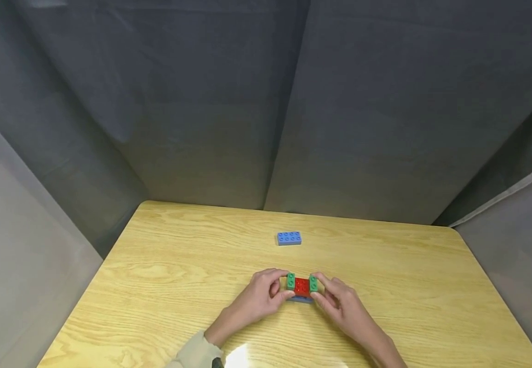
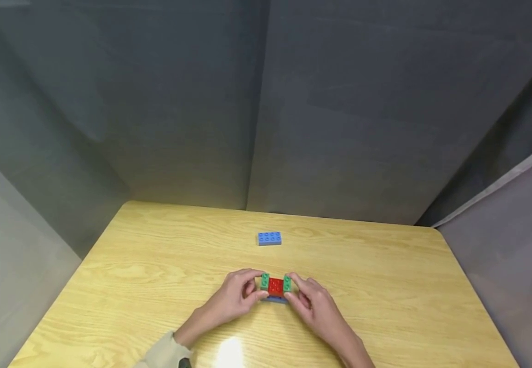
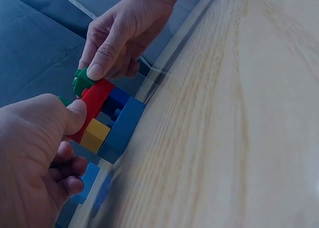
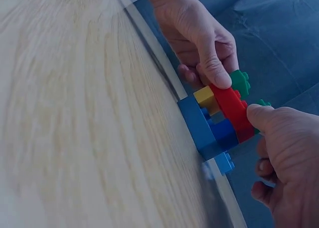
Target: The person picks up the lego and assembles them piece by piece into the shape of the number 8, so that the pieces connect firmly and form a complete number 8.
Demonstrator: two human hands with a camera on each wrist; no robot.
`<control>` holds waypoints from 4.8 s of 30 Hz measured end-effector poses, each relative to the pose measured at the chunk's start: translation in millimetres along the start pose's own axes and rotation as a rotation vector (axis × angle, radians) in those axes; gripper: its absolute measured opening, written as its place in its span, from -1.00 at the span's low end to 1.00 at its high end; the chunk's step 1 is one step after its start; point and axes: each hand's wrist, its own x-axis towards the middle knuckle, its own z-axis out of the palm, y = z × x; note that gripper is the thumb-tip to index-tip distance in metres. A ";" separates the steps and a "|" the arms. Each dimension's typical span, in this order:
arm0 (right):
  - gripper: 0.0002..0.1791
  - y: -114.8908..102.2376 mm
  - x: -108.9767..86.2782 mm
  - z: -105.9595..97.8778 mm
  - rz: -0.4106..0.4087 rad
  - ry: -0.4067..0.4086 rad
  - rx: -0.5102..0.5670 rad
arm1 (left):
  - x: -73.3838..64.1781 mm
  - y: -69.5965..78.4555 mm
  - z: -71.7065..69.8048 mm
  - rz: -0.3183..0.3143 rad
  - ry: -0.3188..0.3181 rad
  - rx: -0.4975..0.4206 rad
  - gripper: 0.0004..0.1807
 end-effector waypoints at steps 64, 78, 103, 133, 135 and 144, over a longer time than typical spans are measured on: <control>-0.49 9.4 -10.4 32.6 0.162 0.080 0.283 | 22.8 -42.5 -6.9 -0.094 0.116 0.258 -0.31; -0.47 6.5 -7.8 33.5 0.182 0.064 0.283 | 56.3 -55.4 -15.6 -0.101 0.097 0.349 -0.28; -0.46 6.8 -5.4 39.9 0.161 0.049 0.303 | 85.4 -68.8 -17.7 -0.172 0.117 0.349 -0.47; -0.45 9.7 5.0 41.2 0.183 0.008 0.278 | 50.5 -67.0 -36.0 -0.208 0.131 0.299 -0.54; -0.46 9.9 5.8 41.3 0.190 0.008 0.275 | 46.4 -68.4 -38.1 -0.227 0.143 0.288 -0.53; -0.43 8.8 12.7 41.2 0.191 -0.009 0.216 | 28.3 -74.6 -42.6 -0.250 0.231 0.225 -0.57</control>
